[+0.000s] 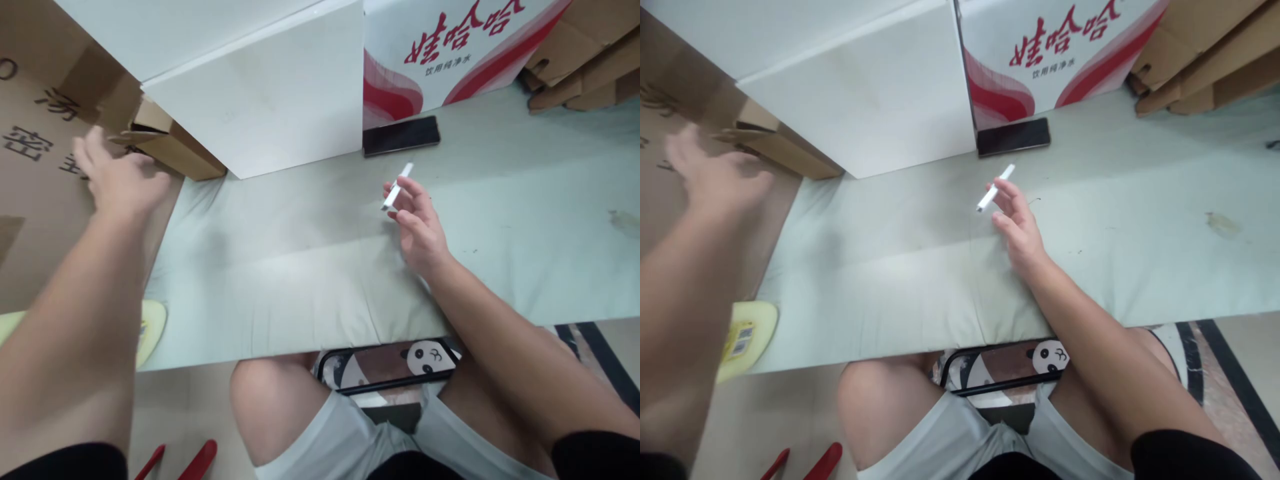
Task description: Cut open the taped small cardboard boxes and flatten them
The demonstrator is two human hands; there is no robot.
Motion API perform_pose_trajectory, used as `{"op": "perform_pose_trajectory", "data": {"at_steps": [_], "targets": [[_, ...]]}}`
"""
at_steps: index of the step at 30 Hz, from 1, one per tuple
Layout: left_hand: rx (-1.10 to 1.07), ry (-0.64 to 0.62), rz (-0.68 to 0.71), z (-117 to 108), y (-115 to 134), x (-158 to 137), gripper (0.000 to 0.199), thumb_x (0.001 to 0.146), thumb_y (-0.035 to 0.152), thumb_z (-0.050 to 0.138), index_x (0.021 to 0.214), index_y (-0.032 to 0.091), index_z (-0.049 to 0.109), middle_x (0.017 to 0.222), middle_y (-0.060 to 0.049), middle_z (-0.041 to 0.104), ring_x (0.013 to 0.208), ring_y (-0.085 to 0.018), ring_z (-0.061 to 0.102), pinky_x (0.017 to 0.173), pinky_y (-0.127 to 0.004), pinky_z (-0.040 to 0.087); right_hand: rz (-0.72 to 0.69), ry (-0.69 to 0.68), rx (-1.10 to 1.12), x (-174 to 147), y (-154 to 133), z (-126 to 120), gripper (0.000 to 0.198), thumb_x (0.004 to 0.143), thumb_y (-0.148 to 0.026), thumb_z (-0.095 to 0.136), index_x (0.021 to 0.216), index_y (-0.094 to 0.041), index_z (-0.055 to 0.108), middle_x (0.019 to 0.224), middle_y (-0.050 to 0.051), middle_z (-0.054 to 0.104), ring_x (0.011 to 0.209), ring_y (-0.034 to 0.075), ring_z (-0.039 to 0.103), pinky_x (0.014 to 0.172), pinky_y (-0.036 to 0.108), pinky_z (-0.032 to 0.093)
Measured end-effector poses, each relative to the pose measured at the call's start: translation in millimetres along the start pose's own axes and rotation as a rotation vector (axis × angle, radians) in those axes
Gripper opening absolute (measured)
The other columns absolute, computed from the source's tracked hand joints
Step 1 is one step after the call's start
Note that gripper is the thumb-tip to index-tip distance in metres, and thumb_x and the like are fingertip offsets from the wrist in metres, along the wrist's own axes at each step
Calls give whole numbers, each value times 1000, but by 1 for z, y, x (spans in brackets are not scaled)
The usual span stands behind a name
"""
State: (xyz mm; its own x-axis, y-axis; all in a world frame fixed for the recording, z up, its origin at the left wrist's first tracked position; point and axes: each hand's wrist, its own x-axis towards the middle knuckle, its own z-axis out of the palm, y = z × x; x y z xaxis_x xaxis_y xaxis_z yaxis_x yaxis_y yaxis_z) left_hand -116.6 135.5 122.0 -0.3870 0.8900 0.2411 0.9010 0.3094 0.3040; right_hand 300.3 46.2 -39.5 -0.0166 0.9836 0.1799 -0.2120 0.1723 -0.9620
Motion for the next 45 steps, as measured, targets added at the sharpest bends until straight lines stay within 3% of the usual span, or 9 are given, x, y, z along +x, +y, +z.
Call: {"op": "perform_pose_trajectory", "data": {"at_steps": [3,10,14,19,25,28,38,41,45], "targets": [[262,-89,-62,-8,6,20,31,79,8,75,109,14,68,177,0,11,162,-40,4,127,-77,7,38,46,1,2,-2,-2,57,76,-49,67,130,-37,54,150,1,56,145,29,49,120,52,42],[388,-106,-7,4,31,19,43,86,17,70,126,3,62,162,-21,42,155,-41,28,125,-69,24,48,79,47,6,-12,-6,53,68,-32,61,121,-36,54,131,-2,66,134,25,57,110,47,48],[385,-39,132,3,33,-5,44,88,18,60,129,4,61,156,-19,49,149,-40,36,123,-65,26,44,87,71,8,-15,-8,56,67,-34,59,122,-34,54,149,-3,56,137,26,53,113,50,45],[311,56,231,-1,16,-46,48,85,24,55,129,8,63,148,-19,54,143,-38,43,120,-63,26,-7,52,119,8,-14,-6,59,76,-48,57,132,-35,46,136,2,62,136,28,55,113,55,46],[72,74,337,-13,-13,-105,40,69,20,68,109,19,67,136,-11,59,138,-42,45,119,-65,26,-17,10,22,-1,-16,4,58,79,-49,55,135,-37,49,157,-2,47,143,30,49,114,55,46],[-14,77,440,-17,-9,-132,34,68,18,66,102,18,69,123,-15,62,126,-39,53,116,-61,34,-5,15,13,-6,-17,8,61,78,-49,59,137,-37,47,147,1,55,138,29,54,114,56,47],[-265,85,820,0,102,-241,28,87,19,56,111,28,67,101,-4,75,98,-26,70,96,-49,51,-88,76,-26,-22,-41,4,45,92,-68,57,117,-33,46,125,5,64,120,24,66,110,51,52],[-465,121,808,10,137,-278,19,92,20,53,102,31,66,85,-1,70,83,-23,69,88,-47,53,-117,58,-32,-25,-55,-1,46,92,-73,54,115,-33,47,133,4,64,126,24,65,116,50,50],[-598,359,685,22,159,-311,17,96,23,51,106,35,59,71,1,53,67,-21,59,71,-43,54,-184,-4,10,-25,-66,-7,47,90,-72,59,111,-32,46,131,3,67,131,22,64,122,48,46]]}}
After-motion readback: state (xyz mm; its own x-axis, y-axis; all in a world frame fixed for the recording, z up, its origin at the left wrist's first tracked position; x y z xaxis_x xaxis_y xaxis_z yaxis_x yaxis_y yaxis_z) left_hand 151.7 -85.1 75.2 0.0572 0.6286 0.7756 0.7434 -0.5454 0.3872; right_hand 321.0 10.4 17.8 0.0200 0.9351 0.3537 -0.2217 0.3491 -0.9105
